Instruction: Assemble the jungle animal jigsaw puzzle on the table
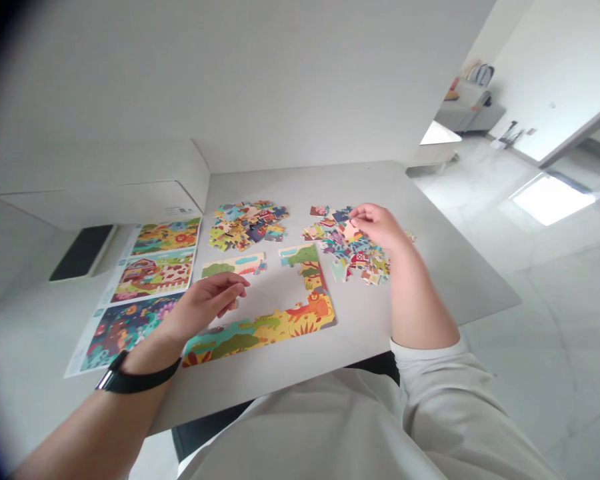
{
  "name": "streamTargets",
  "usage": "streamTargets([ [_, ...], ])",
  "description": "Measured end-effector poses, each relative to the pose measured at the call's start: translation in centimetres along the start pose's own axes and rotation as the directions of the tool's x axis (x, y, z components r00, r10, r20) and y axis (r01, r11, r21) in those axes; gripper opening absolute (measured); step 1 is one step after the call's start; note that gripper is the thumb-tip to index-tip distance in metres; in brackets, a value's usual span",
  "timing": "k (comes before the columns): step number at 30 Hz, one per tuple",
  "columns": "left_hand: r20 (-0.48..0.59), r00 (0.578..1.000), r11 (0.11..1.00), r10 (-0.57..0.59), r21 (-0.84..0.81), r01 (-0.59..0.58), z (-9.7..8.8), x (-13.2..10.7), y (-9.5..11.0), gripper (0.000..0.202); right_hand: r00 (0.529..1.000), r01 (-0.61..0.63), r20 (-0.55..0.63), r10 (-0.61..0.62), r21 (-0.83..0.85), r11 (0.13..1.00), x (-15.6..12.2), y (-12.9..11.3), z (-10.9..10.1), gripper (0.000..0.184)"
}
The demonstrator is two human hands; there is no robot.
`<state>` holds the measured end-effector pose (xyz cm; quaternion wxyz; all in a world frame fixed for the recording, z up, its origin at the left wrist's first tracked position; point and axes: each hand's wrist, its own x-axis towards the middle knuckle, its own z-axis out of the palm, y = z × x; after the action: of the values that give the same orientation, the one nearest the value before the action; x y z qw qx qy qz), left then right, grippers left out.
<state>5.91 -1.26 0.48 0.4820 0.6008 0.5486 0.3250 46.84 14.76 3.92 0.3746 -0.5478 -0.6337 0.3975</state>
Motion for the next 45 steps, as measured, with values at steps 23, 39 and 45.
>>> streamTargets([
  [23, -0.016, 0.999, 0.999, -0.035, -0.023, 0.035, -0.1, 0.3, -0.8, 0.049, 0.999, -0.035, -0.052, -0.012, -0.801, 0.597, 2.2, 3.7, 2.2, 0.04],
  [39, -0.035, 0.999, 1.0, -0.01, -0.015, 0.01, -0.1, 0.3, -0.4, 0.049, 0.963, -0.255, -0.224, 0.149, -0.592, 0.765, 1.9, 5.6, -4.9, 0.046],
  [45, -0.048, 0.999, 1.0, -0.018, -0.02, 0.017, -0.1, 0.4, -0.2, 0.056, 0.948, -0.303, -0.237, 0.211, -0.477, 0.825, 1.8, 5.9, -6.1, 0.047],
])
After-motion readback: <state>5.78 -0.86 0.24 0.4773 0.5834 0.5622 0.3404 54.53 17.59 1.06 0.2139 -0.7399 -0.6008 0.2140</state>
